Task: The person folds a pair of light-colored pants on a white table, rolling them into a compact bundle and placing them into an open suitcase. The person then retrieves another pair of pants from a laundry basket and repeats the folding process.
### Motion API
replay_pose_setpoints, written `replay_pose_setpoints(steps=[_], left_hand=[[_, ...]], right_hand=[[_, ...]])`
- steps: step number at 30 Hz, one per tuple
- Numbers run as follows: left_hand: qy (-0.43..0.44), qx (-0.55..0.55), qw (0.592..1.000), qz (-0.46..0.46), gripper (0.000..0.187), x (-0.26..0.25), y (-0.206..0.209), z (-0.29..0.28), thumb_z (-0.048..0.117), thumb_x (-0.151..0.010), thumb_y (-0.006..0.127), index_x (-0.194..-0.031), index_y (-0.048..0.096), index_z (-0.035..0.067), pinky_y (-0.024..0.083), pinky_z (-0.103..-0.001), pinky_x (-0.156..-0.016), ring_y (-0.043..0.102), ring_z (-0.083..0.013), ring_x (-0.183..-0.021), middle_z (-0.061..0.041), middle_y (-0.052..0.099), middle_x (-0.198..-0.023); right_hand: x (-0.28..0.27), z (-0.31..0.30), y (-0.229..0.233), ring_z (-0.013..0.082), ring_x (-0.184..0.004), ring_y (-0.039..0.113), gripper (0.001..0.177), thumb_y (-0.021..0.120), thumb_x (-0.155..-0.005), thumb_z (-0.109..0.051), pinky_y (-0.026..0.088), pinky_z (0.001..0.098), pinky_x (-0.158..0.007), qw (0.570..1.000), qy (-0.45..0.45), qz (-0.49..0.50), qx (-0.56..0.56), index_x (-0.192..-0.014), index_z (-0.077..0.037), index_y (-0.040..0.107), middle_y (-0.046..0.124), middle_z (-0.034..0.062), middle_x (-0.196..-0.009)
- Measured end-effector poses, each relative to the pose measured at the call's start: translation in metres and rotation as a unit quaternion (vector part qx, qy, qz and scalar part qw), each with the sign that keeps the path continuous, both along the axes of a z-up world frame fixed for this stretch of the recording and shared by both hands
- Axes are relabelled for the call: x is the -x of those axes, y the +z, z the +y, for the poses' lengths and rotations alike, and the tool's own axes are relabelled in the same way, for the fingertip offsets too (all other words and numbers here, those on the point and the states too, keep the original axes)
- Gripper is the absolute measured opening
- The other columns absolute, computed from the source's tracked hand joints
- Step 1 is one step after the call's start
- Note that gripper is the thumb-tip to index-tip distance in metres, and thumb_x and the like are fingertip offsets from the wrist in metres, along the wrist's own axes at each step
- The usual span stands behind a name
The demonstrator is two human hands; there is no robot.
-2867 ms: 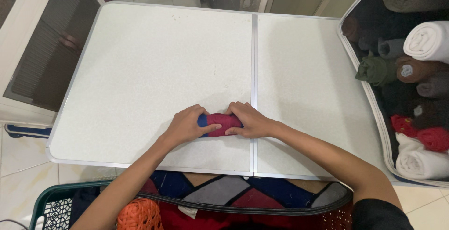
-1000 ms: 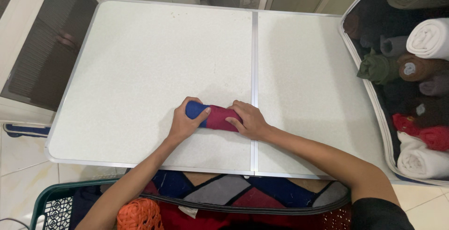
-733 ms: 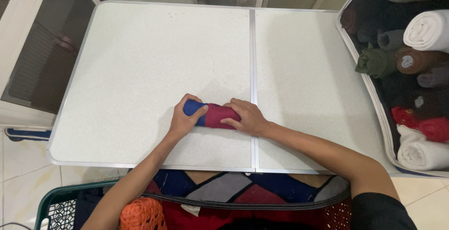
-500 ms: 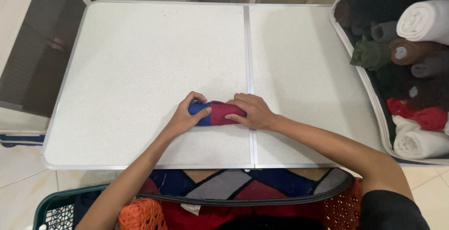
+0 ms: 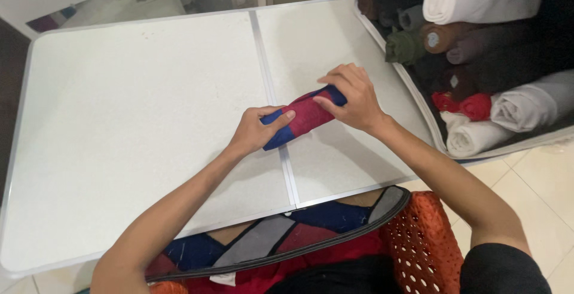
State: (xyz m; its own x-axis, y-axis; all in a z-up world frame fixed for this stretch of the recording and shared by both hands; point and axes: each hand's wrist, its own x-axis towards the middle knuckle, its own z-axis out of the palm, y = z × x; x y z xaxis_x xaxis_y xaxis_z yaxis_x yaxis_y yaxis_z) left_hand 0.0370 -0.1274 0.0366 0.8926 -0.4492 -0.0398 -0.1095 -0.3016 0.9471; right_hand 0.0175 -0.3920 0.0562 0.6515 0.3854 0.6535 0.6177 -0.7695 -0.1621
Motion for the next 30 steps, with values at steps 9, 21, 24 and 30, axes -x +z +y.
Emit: replay_pose_setpoints(steps=[9, 21, 24, 30], left_hand=[[0.041, 0.118, 0.987, 0.097, 0.052, 0.003, -0.009, -0.075, 0.046, -0.087, 0.074, -0.114, 0.078, 0.001, 0.059, -0.023, -0.069, 0.074, -0.012, -0.074, -0.012, 0.08, -0.088], [0.009, 0.162, 0.974, 0.159, 0.046, -0.007, -0.011, -0.134, 0.036, -0.086, 0.078, -0.116, 0.078, 0.001, 0.06, -0.026, -0.075, 0.074, -0.0135, -0.079, -0.014, 0.08, -0.096], [0.005, 0.204, 0.966, 0.159, 0.046, -0.015, -0.014, -0.143, 0.034, -0.086, 0.079, -0.117, 0.077, -0.001, 0.06, -0.025, -0.076, 0.074, -0.0126, -0.082, -0.013, 0.08, -0.099], [0.024, 0.246, 0.95, 0.188, 0.045, -0.045, -0.013, -0.166, 0.028, -0.084, 0.082, -0.115, 0.076, -0.004, 0.059, -0.025, -0.078, 0.073, -0.0131, -0.083, -0.014, 0.079, -0.1]], right_hand=[[0.025, -0.021, -0.03, 0.0234, -0.108, 0.066, 0.068, 0.061, -0.092, -0.041, 0.055, 0.054, -0.079, 0.744, -0.171, 0.313, -0.564, -0.136, -0.002, 0.026, 0.051, 0.0119, -0.129], [0.017, -0.092, -0.038, 0.0184, -0.111, 0.066, 0.035, 0.076, -0.095, -0.011, 0.05, 0.0387, -0.108, 0.612, 0.007, 0.184, -0.769, -0.125, 0.0, 0.06, 0.069, 0.0073, -0.116], [0.007, -0.105, -0.039, 0.0159, -0.106, 0.068, 0.036, 0.076, -0.093, -0.008, 0.054, 0.0357, -0.104, 0.647, -0.045, 0.17, -0.742, -0.125, 0.001, 0.063, 0.071, 0.0071, -0.113], [-0.019, -0.121, -0.03, 0.0099, -0.102, 0.065, 0.033, 0.07, -0.101, -0.012, 0.053, 0.0279, -0.095, 0.764, -0.149, 0.143, -0.612, -0.13, 0.002, 0.064, 0.071, 0.0055, -0.114]])
